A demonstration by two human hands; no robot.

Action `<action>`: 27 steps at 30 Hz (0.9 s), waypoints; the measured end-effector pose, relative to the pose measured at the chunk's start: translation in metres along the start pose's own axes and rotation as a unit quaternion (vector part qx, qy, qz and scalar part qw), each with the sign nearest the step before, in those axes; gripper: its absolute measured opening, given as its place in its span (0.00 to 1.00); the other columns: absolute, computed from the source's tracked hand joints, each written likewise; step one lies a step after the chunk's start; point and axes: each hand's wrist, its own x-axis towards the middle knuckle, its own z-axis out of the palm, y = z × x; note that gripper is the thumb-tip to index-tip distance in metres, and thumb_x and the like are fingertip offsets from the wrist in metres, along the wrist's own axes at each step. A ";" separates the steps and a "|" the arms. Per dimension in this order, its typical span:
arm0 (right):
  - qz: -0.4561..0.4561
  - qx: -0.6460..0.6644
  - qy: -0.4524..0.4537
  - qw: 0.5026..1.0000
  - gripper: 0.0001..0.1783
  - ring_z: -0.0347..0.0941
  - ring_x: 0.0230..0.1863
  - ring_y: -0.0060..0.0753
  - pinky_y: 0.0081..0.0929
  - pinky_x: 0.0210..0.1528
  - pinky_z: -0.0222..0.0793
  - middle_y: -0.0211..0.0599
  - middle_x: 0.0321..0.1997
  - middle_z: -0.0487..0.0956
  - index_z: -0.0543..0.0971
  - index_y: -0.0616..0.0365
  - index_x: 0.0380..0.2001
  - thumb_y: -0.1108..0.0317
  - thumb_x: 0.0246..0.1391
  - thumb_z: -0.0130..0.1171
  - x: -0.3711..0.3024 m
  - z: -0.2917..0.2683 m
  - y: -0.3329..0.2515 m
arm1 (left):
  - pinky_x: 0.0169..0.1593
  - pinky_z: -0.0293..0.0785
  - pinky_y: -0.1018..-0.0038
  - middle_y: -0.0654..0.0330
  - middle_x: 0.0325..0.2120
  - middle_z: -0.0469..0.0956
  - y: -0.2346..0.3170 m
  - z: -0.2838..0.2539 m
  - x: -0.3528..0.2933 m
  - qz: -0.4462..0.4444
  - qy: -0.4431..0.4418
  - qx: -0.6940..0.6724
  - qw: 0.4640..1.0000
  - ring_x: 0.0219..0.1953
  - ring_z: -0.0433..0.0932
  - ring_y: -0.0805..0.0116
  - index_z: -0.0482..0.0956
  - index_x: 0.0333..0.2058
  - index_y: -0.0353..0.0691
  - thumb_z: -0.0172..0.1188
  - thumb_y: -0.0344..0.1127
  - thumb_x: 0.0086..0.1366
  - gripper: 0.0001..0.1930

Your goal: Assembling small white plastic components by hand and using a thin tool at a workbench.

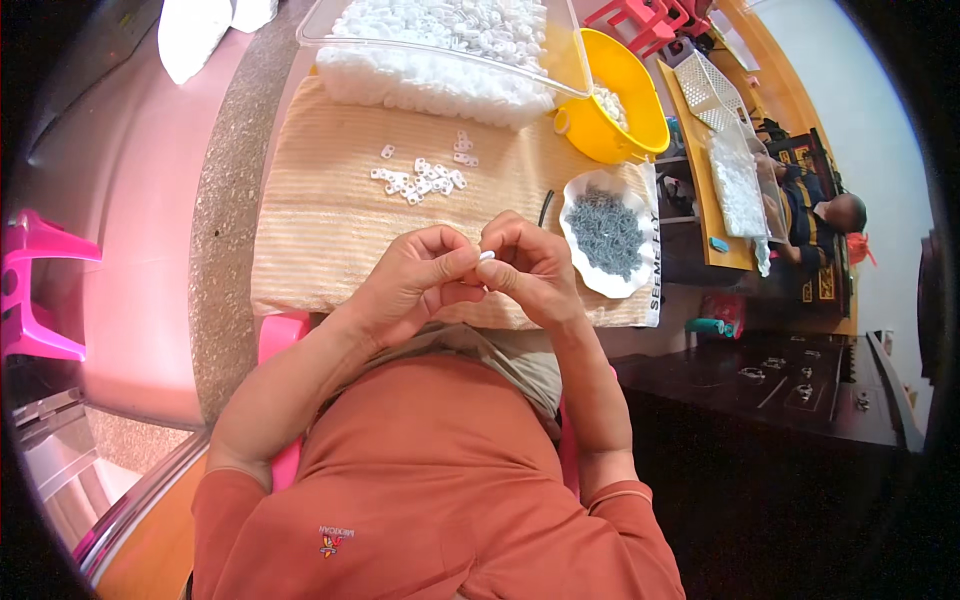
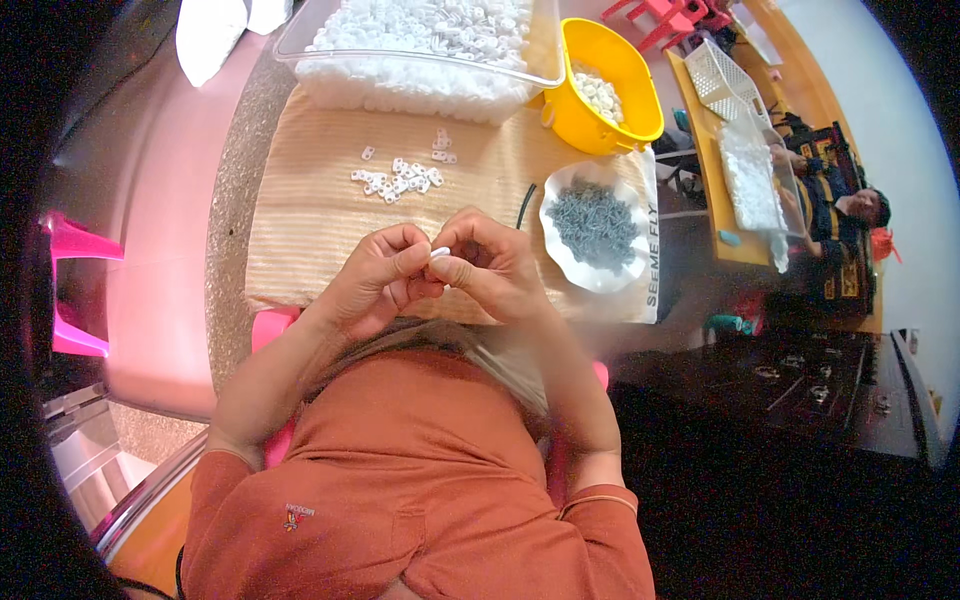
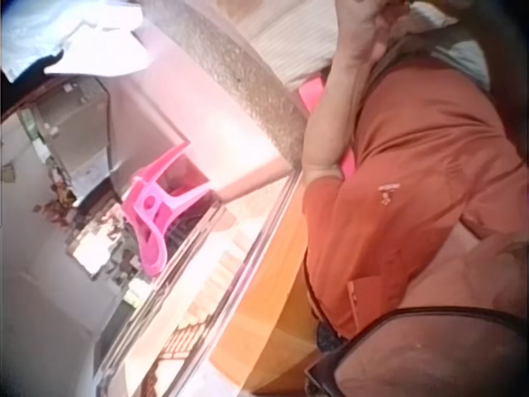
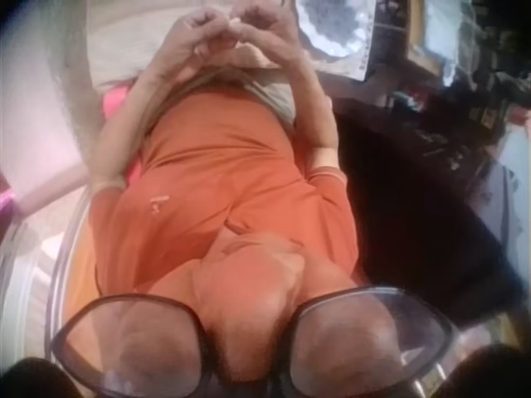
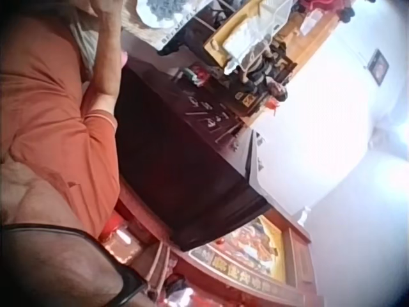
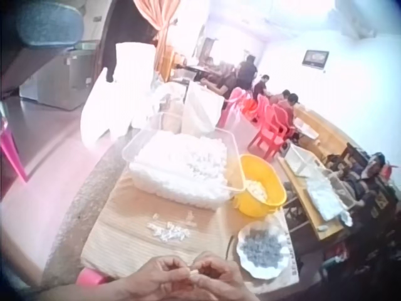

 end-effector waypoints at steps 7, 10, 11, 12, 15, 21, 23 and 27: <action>-0.079 -0.247 0.224 0.939 0.06 0.74 0.29 0.17 0.15 0.34 0.71 0.30 0.28 0.77 0.75 0.64 0.36 0.78 0.54 0.60 0.006 -0.021 -0.008 | 0.39 0.80 0.79 0.60 0.34 0.79 0.000 -0.001 0.002 -0.001 0.059 0.013 0.998 0.31 0.78 0.78 0.75 0.34 0.38 0.59 0.34 0.64 0.06; -0.207 -0.282 0.314 0.883 0.09 0.73 0.30 0.17 0.15 0.33 0.71 0.32 0.30 0.78 0.77 0.66 0.40 0.75 0.55 0.60 0.014 -0.043 -0.025 | 0.39 0.80 0.79 0.60 0.35 0.79 -0.001 -0.001 0.003 -0.006 0.065 0.024 0.998 0.31 0.78 0.79 0.75 0.33 0.38 0.59 0.34 0.64 0.06; -0.230 -0.293 0.328 0.868 0.10 0.73 0.30 0.17 0.15 0.32 0.72 0.32 0.30 0.78 0.77 0.66 0.41 0.74 0.55 0.60 0.019 -0.047 -0.035 | 0.39 0.80 0.79 0.60 0.35 0.79 0.000 -0.001 0.002 -0.006 0.068 0.030 0.997 0.31 0.77 0.79 0.75 0.33 0.38 0.60 0.33 0.64 0.06; -0.252 -0.304 0.341 0.853 0.11 0.73 0.29 0.17 0.15 0.31 0.72 0.32 0.30 0.78 0.77 0.67 0.41 0.74 0.56 0.60 0.022 -0.050 -0.046 | 0.39 0.80 0.79 0.60 0.35 0.79 0.000 -0.001 0.002 -0.005 0.068 0.030 0.997 0.31 0.77 0.79 0.75 0.33 0.38 0.60 0.33 0.64 0.06; -0.261 -0.321 0.381 0.827 0.11 0.71 0.29 0.16 0.14 0.33 0.68 0.30 0.29 0.77 0.77 0.66 0.41 0.72 0.56 0.61 0.031 -0.064 -0.062 | 0.39 0.80 0.80 0.60 0.35 0.79 0.000 -0.001 0.002 -0.003 0.063 0.032 0.997 0.31 0.77 0.79 0.76 0.33 0.38 0.60 0.33 0.63 0.05; -0.298 -0.330 0.390 0.807 0.10 0.72 0.31 0.16 0.15 0.35 0.70 0.31 0.31 0.77 0.76 0.66 0.38 0.72 0.55 0.62 0.033 -0.068 -0.073 | 0.39 0.80 0.80 0.61 0.35 0.79 0.001 -0.002 0.001 -0.002 0.062 0.033 0.998 0.31 0.77 0.80 0.76 0.34 0.38 0.60 0.32 0.63 0.05; -0.294 -0.411 0.396 0.767 0.09 0.72 0.31 0.17 0.15 0.35 0.70 0.32 0.31 0.77 0.76 0.65 0.38 0.73 0.55 0.61 0.028 -0.069 -0.072 | 0.39 0.80 0.80 0.61 0.35 0.79 0.002 0.000 0.001 -0.003 0.063 0.033 0.997 0.31 0.77 0.80 0.76 0.34 0.38 0.60 0.32 0.63 0.05; -0.327 -0.463 0.398 0.721 0.10 0.72 0.29 0.16 0.15 0.34 0.70 0.31 0.30 0.77 0.75 0.65 0.38 0.73 0.54 0.62 0.025 -0.066 -0.075 | 0.39 0.80 0.80 0.61 0.35 0.79 0.000 -0.001 0.002 -0.004 0.061 0.034 0.998 0.31 0.77 0.80 0.76 0.34 0.38 0.60 0.32 0.63 0.05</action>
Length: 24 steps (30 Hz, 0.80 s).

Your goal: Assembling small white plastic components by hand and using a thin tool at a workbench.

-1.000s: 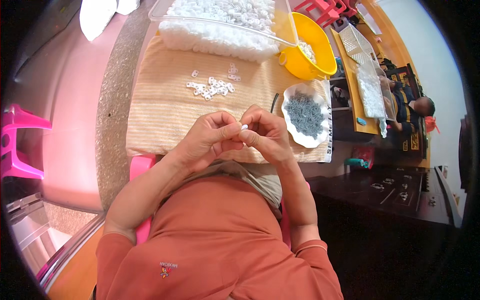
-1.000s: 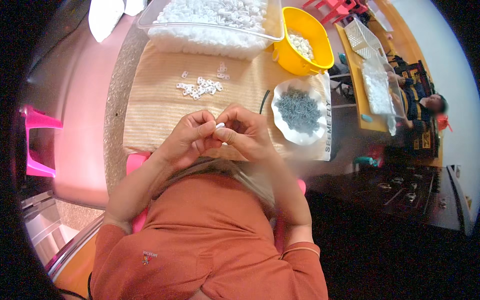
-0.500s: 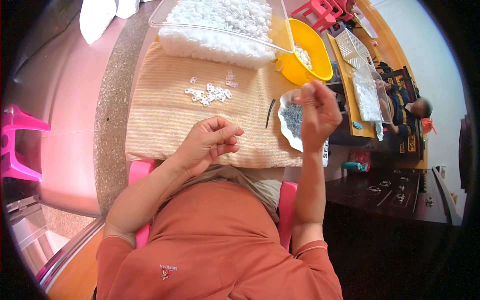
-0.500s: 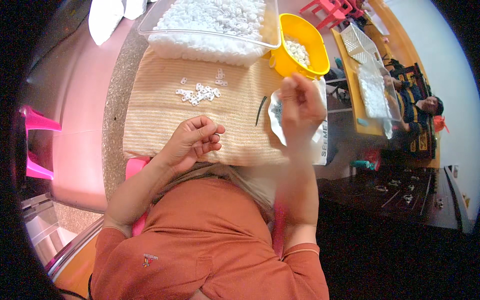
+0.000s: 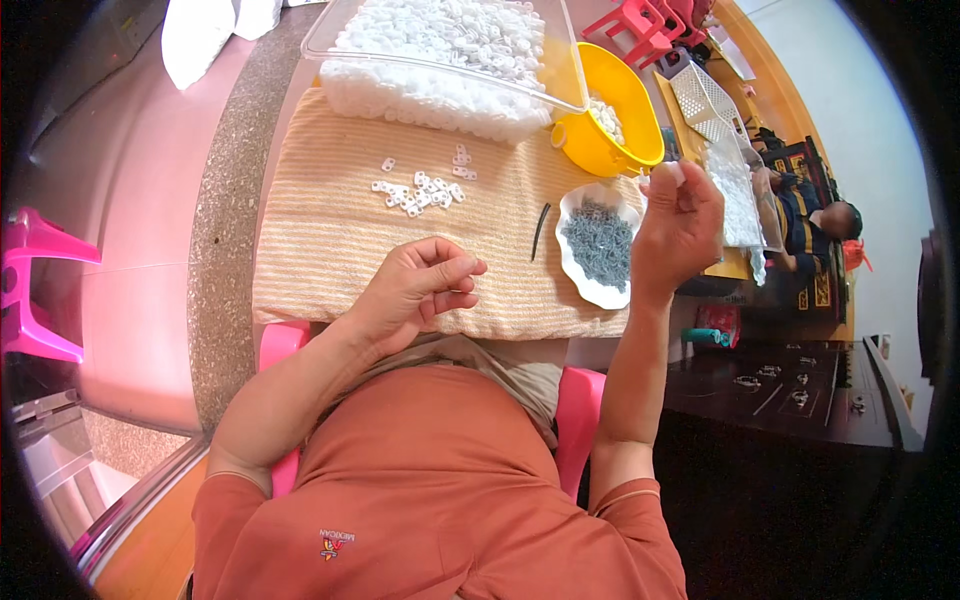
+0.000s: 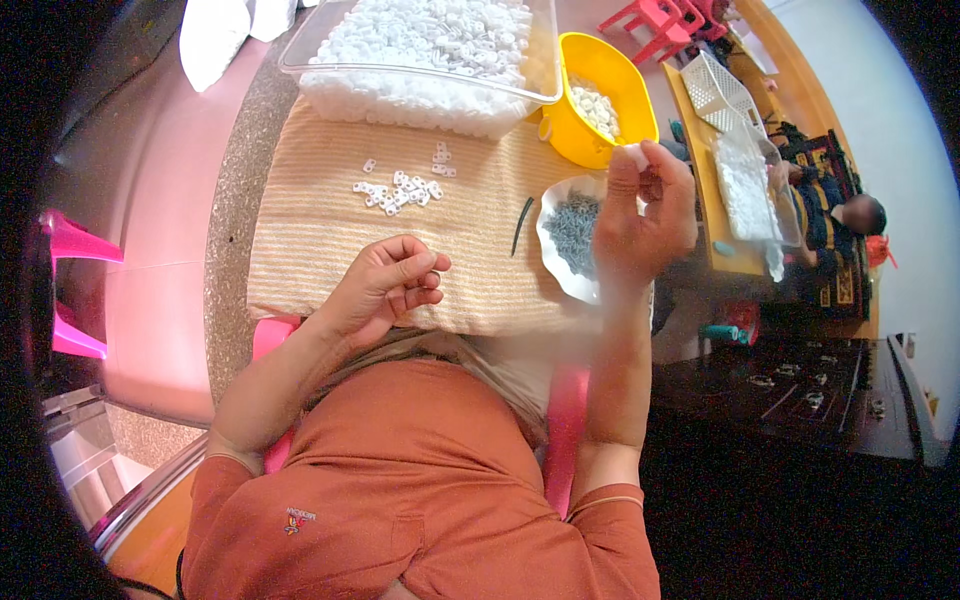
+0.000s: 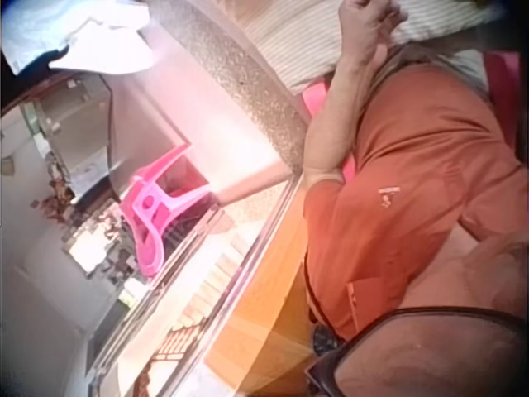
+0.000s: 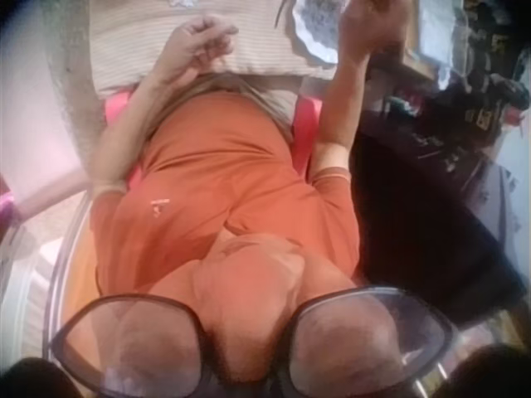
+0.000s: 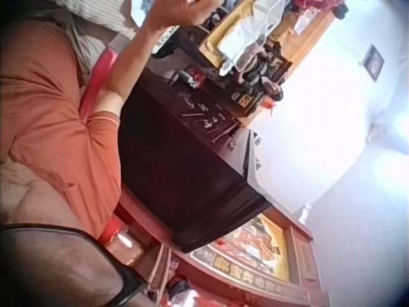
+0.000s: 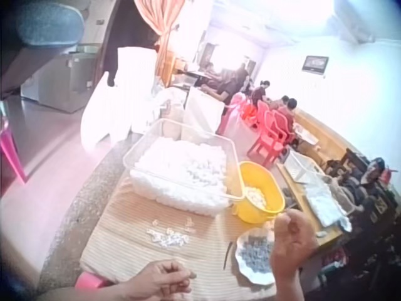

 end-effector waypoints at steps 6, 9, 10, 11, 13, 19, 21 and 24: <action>0.051 0.022 0.070 0.996 0.12 0.72 0.24 0.18 0.15 0.30 0.71 0.33 0.28 0.77 0.75 0.63 0.41 0.66 0.57 0.60 0.035 0.005 0.006 | 0.38 0.80 0.80 0.61 0.34 0.79 -0.001 -0.001 -0.001 0.002 0.012 0.013 1.000 0.31 0.77 0.80 0.76 0.34 0.38 0.60 0.32 0.63 0.04; -0.031 -0.200 -0.043 0.978 0.17 0.78 0.26 0.29 0.26 0.31 0.73 0.40 0.28 0.81 0.78 0.62 0.43 0.66 0.52 0.63 0.063 0.008 0.071 | 0.38 0.80 0.80 0.62 0.34 0.79 -0.003 0.002 0.000 -0.007 0.016 0.016 1.000 0.31 0.77 0.80 0.76 0.34 0.39 0.60 0.32 0.63 0.04; 0.069 -0.157 -0.122 0.978 0.16 0.79 0.28 0.31 0.30 0.33 0.73 0.43 0.29 0.82 0.80 0.61 0.41 0.66 0.49 0.65 0.062 0.012 0.073 | 0.38 0.80 0.79 0.61 0.34 0.79 -0.001 0.003 0.000 -0.007 0.028 0.024 0.999 0.31 0.77 0.79 0.75 0.32 0.39 0.59 0.32 0.63 0.04; 0.069 -0.156 -0.124 0.978 0.16 0.79 0.28 0.31 0.30 0.33 0.73 0.43 0.29 0.82 0.80 0.61 0.41 0.66 0.49 0.65 0.058 0.014 0.075 | 0.38 0.79 0.78 0.60 0.34 0.79 0.000 0.003 0.000 -0.008 0.039 0.031 0.999 0.31 0.77 0.78 0.74 0.31 0.40 0.59 0.33 0.64 0.05; 0.041 -0.177 -0.148 0.972 0.13 0.79 0.28 0.30 0.27 0.33 0.73 0.41 0.29 0.82 0.81 0.60 0.39 0.67 0.50 0.64 0.042 0.015 0.074 | 0.38 0.79 0.79 0.61 0.34 0.79 0.003 0.002 0.001 -0.005 0.037 0.029 0.999 0.31 0.77 0.79 0.75 0.32 0.40 0.60 0.32 0.63 0.04; 0.122 0.042 -0.339 0.932 0.09 0.75 0.26 0.25 0.21 0.30 0.70 0.36 0.27 0.80 0.80 0.62 0.35 0.69 0.52 0.62 -0.025 0.043 0.027 | 0.36 0.79 0.81 0.63 0.32 0.79 0.001 0.001 -0.001 -0.003 0.040 0.034 0.999 0.30 0.76 0.80 0.76 0.32 0.39 0.61 0.32 0.62 0.04; 0.128 0.054 -0.391 0.910 0.09 0.75 0.27 0.26 0.23 0.30 0.70 0.38 0.27 0.80 0.80 0.61 0.35 0.70 0.50 0.63 -0.042 0.055 0.021 | 0.36 0.79 0.81 0.63 0.32 0.79 -0.001 0.000 0.000 -0.007 0.035 0.039 0.999 0.30 0.76 0.80 0.76 0.31 0.40 0.62 0.32 0.62 0.04; 0.071 -0.009 -0.437 0.897 0.11 0.76 0.28 0.34 0.29 0.32 0.71 0.41 0.29 0.80 0.81 0.60 0.35 0.69 0.48 0.64 -0.050 0.072 0.011 | 0.37 0.79 0.78 0.62 0.34 0.79 -0.002 -0.003 0.001 0.004 0.028 0.046 0.999 0.31 0.77 0.78 0.75 0.33 0.40 0.60 0.33 0.63 0.05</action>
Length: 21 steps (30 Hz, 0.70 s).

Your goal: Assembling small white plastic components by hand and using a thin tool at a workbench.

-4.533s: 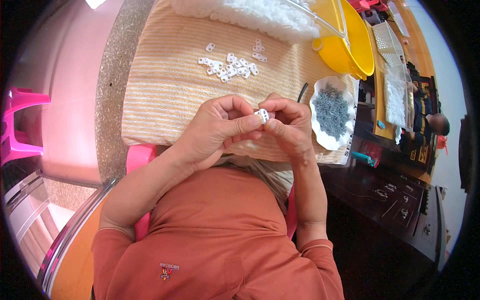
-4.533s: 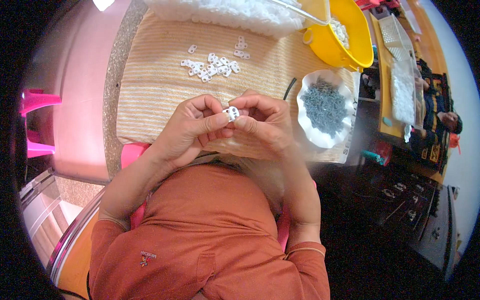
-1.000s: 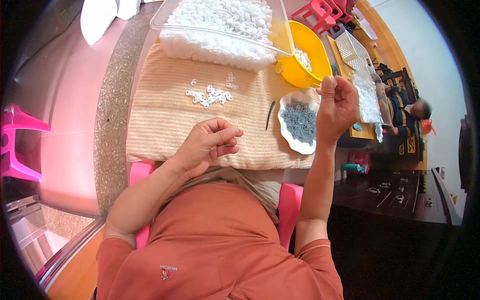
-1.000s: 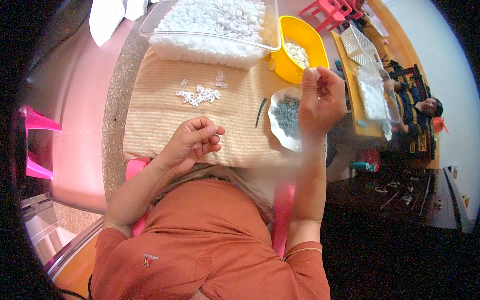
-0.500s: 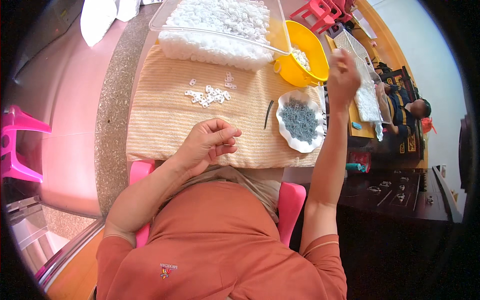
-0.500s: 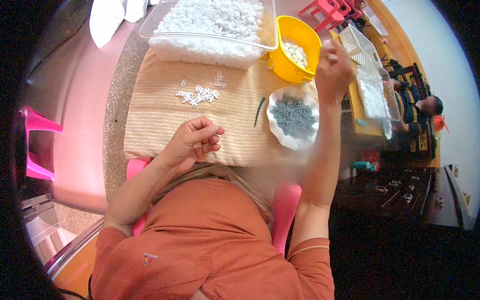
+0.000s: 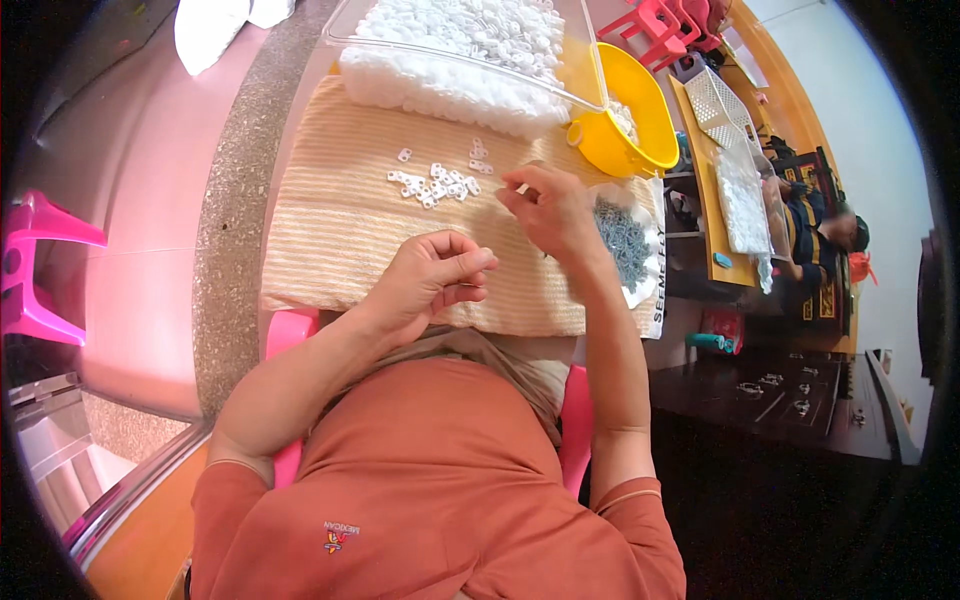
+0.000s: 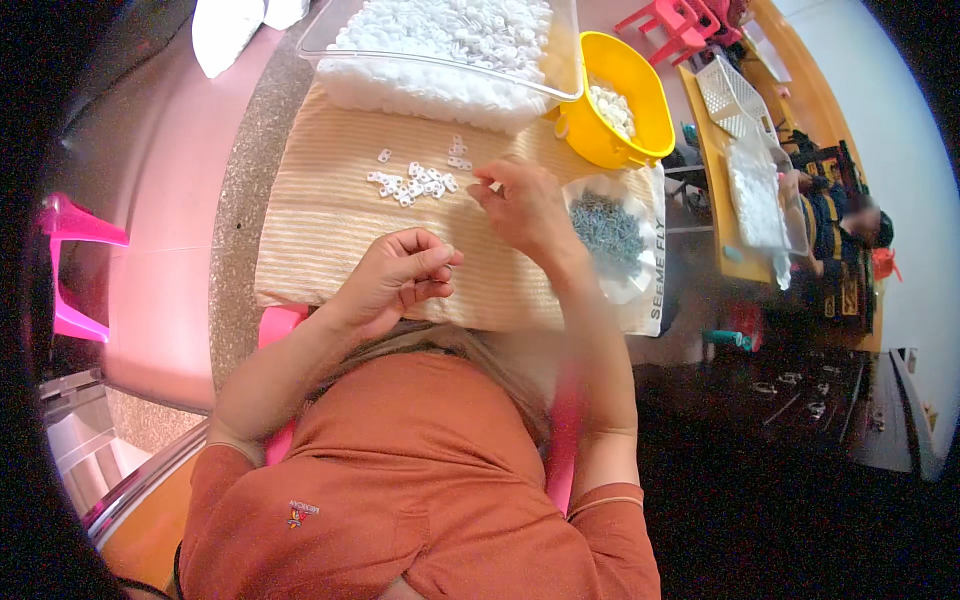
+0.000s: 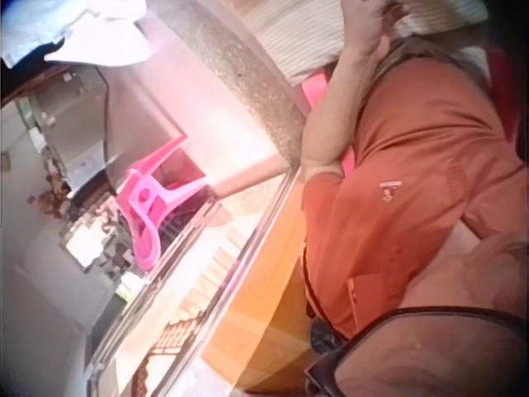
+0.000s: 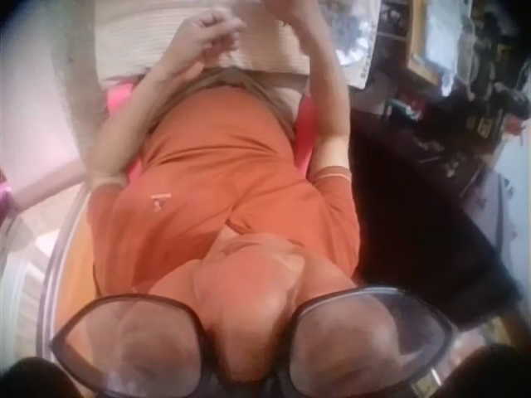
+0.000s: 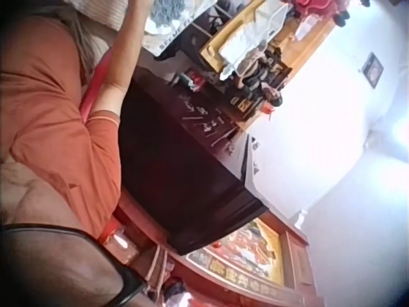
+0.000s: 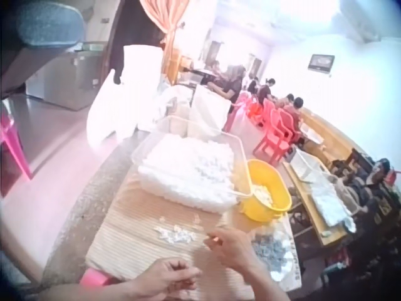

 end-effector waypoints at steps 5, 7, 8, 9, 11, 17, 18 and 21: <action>-0.045 -0.058 -0.031 0.997 0.11 0.77 0.30 0.45 0.35 0.34 0.71 0.43 0.31 0.79 0.82 0.57 0.35 0.67 0.47 0.62 0.005 0.024 0.001 | 0.36 0.79 0.80 0.62 0.33 0.79 0.000 0.001 0.000 -0.001 0.002 0.002 1.000 0.30 0.77 0.79 0.75 0.33 0.40 0.60 0.33 0.63 0.05; -0.047 -0.084 -0.034 0.995 0.11 0.76 0.32 0.48 0.38 0.35 0.71 0.43 0.31 0.79 0.81 0.56 0.34 0.66 0.47 0.61 0.008 0.027 -0.006 | 0.36 0.79 0.80 0.62 0.33 0.79 0.001 0.002 -0.002 -0.001 0.004 0.003 1.000 0.30 0.77 0.79 0.75 0.33 0.40 0.60 0.33 0.63 0.05; -0.049 -0.110 -0.035 0.992 0.11 0.76 0.33 0.50 0.41 0.36 0.70 0.43 0.32 0.79 0.81 0.56 0.34 0.65 0.48 0.61 0.010 0.029 -0.009 | 0.36 0.79 0.80 0.62 0.33 0.79 0.002 0.002 -0.002 0.001 0.004 0.005 1.000 0.30 0.77 0.79 0.75 0.33 0.40 0.60 0.33 0.63 0.05; -0.049 -0.110 -0.036 0.992 0.11 0.76 0.33 0.50 0.41 0.36 0.70 0.43 0.32 0.79 0.81 0.56 0.34 0.65 0.48 0.61 0.010 0.031 -0.010 | 0.36 0.79 0.80 0.62 0.33 0.79 0.002 0.002 -0.002 0.001 0.004 0.004 1.000 0.30 0.77 0.79 0.75 0.33 0.40 0.60 0.33 0.63 0.05; -0.035 -0.118 -0.012 0.992 0.10 0.76 0.35 0.50 0.43 0.37 0.69 0.44 0.32 0.79 0.81 0.56 0.34 0.65 0.48 0.59 0.010 0.035 -0.010 | 0.36 0.79 0.80 0.62 0.33 0.79 0.001 0.001 -0.001 0.002 0.001 0.004 1.000 0.30 0.77 0.79 0.75 0.32 0.40 0.60 0.33 0.63 0.05; -0.056 -0.069 0.026 0.996 0.08 0.75 0.31 0.49 0.39 0.35 0.70 0.45 0.30 0.78 0.81 0.56 0.33 0.67 0.51 0.57 0.005 0.039 0.002 | 0.36 0.79 0.80 0.62 0.33 0.79 0.000 -0.001 0.001 0.002 -0.001 0.000 1.000 0.29 0.77 0.79 0.75 0.32 0.40 0.60 0.32 0.63 0.04; -0.056 -0.069 0.026 0.996 0.08 0.75 0.31 0.49 0.39 0.35 0.70 0.45 0.30 0.78 0.81 0.56 0.33 0.67 0.51 0.57 0.003 0.037 0.003 | 0.36 0.79 0.80 0.62 0.33 0.79 0.000 -0.002 0.001 0.003 -0.001 0.000 1.000 0.29 0.77 0.79 0.75 0.32 0.40 0.60 0.32 0.63 0.04; 0.004 0.027 0.040 0.999 0.07 0.75 0.25 0.37 0.30 0.30 0.70 0.42 0.25 0.78 0.80 0.60 0.32 0.68 0.54 0.58 -0.006 0.030 0.005 | 0.36 0.79 0.79 0.61 0.33 0.79 -0.002 -0.002 0.001 0.011 0.004 -0.013 1.000 0.29 0.77 0.79 0.75 0.33 0.39 0.59 0.32 0.63 0.05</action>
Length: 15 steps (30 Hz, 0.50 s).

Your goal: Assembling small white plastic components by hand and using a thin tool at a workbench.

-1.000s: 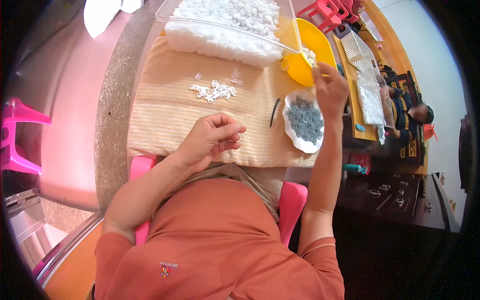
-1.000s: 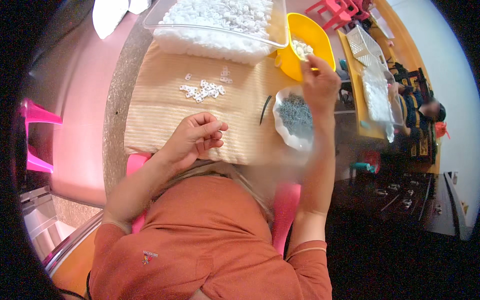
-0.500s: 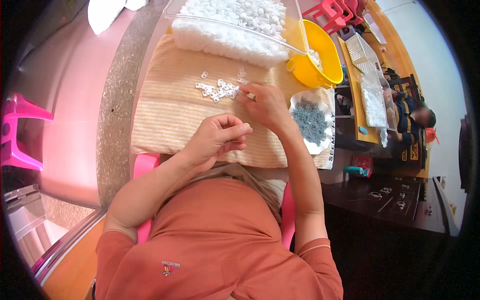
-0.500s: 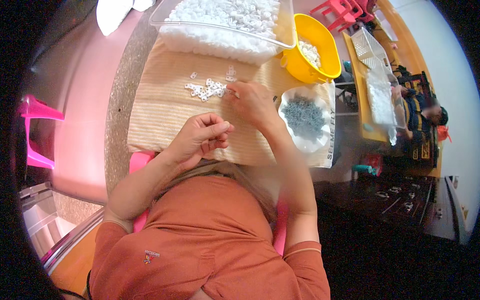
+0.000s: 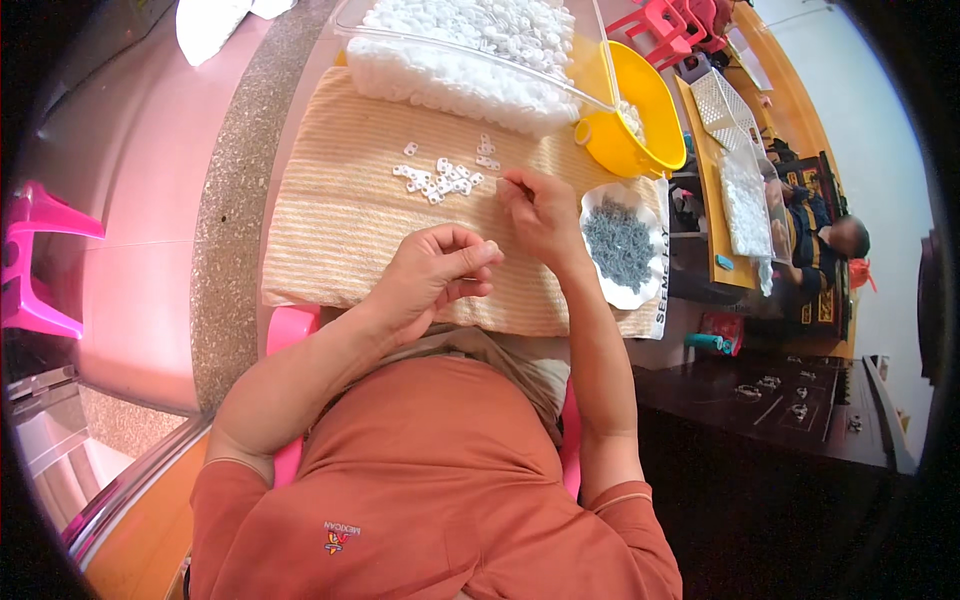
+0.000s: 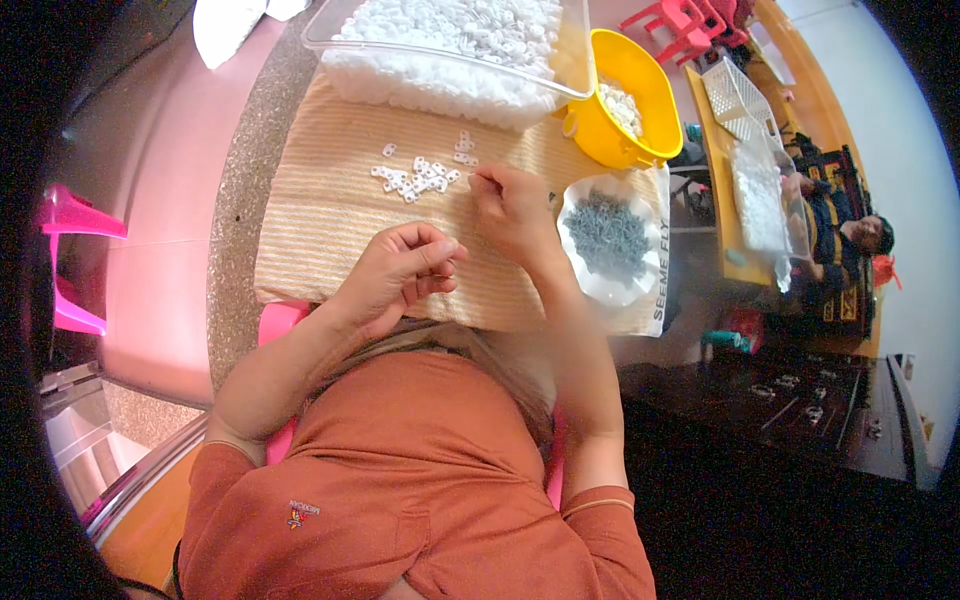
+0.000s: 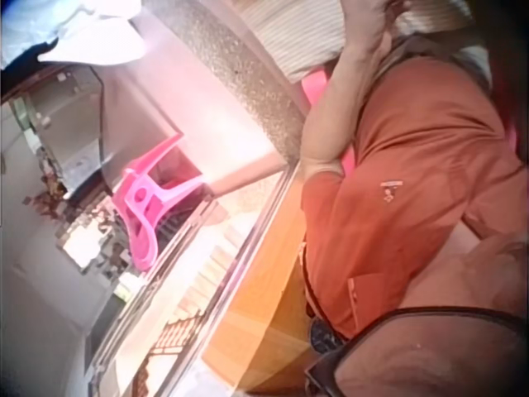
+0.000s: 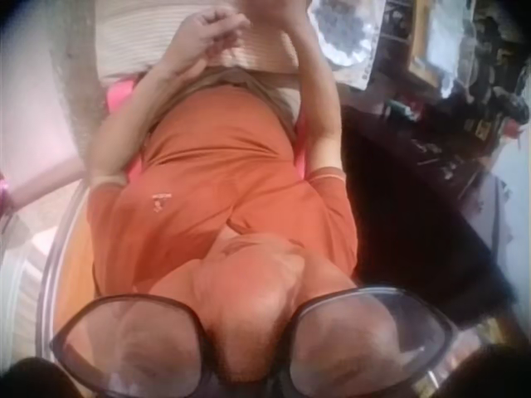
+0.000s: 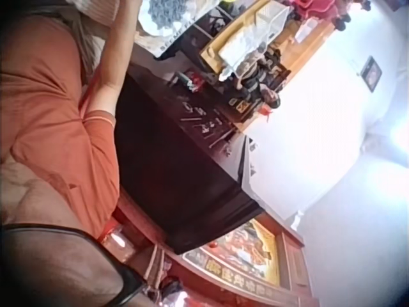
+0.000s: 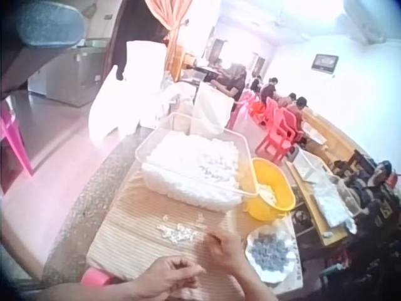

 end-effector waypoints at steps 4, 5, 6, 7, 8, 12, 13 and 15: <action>0.117 0.187 -0.046 0.974 0.07 0.74 0.26 0.23 0.20 0.29 0.68 0.36 0.24 0.79 0.80 0.64 0.34 0.71 0.54 0.59 -0.016 -0.009 -0.013 | 0.36 0.79 0.78 0.61 0.33 0.79 -0.001 0.001 0.000 0.024 0.042 -0.013 0.999 0.29 0.77 0.78 0.75 0.36 0.38 0.59 0.33 0.64 0.05; 0.121 0.239 -0.051 0.962 0.07 0.73 0.26 0.17 0.15 0.27 0.68 0.31 0.25 0.78 0.79 0.66 0.35 0.72 0.55 0.60 -0.021 -0.010 -0.018 | 0.36 0.79 0.78 0.61 0.33 0.79 -0.001 0.001 0.000 0.039 0.050 -0.022 0.998 0.29 0.77 0.78 0.75 0.37 0.38 0.58 0.33 0.64 0.06; 0.121 0.238 -0.050 0.962 0.07 0.73 0.26 0.17 0.15 0.27 0.68 0.31 0.25 0.78 0.79 0.66 0.35 0.72 0.55 0.60 -0.026 -0.008 -0.019 | 0.36 0.79 0.78 0.61 0.33 0.79 -0.001 0.001 0.000 0.039 0.050 -0.022 0.998 0.29 0.77 0.78 0.75 0.37 0.38 0.58 0.33 0.64 0.06; 0.081 0.231 -0.022 0.969 0.07 0.73 0.26 0.18 0.16 0.28 0.69 0.32 0.26 0.78 0.79 0.66 0.35 0.73 0.55 0.60 -0.032 -0.006 -0.020 | 0.37 0.79 0.78 0.62 0.33 0.79 0.000 0.003 0.000 0.043 0.062 -0.023 0.997 0.30 0.77 0.78 0.75 0.39 0.38 0.58 0.33 0.65 0.07; 0.040 0.223 0.006 0.974 0.07 0.73 0.26 0.18 0.17 0.29 0.70 0.33 0.28 0.78 0.79 0.66 0.36 0.75 0.55 0.60 -0.036 -0.004 -0.022 | 0.37 0.79 0.78 0.62 0.33 0.79 0.001 0.004 -0.001 0.046 0.074 -0.023 0.996 0.30 0.77 0.78 0.75 0.40 0.38 0.58 0.33 0.65 0.08; -0.060 0.151 0.053 0.985 0.09 0.77 0.32 0.30 0.23 0.32 0.71 0.41 0.33 0.78 0.79 0.62 0.38 0.78 0.51 0.60 -0.046 0.001 -0.041 | 0.37 0.77 0.79 0.64 0.32 0.77 -0.003 0.006 -0.001 0.050 0.078 -0.039 0.995 0.30 0.75 0.79 0.76 0.40 0.37 0.60 0.34 0.64 0.09; -0.059 0.150 0.054 0.985 0.09 0.77 0.32 0.30 0.23 0.32 0.71 0.41 0.33 0.78 0.79 0.62 0.38 0.78 0.51 0.60 -0.048 0.002 -0.043 | 0.37 0.77 0.79 0.65 0.32 0.77 -0.004 0.005 -0.001 0.054 0.073 -0.046 0.995 0.30 0.75 0.79 0.76 0.41 0.37 0.60 0.34 0.64 0.09; -0.101 0.095 0.076 0.987 0.10 0.77 0.34 0.36 0.26 0.34 0.71 0.42 0.35 0.78 0.79 0.62 0.39 0.79 0.51 0.60 -0.050 0.003 -0.048 | 0.37 0.76 0.79 0.65 0.33 0.77 -0.005 0.004 -0.001 0.056 0.065 -0.053 0.995 0.30 0.75 0.78 0.76 0.41 0.37 0.59 0.34 0.64 0.10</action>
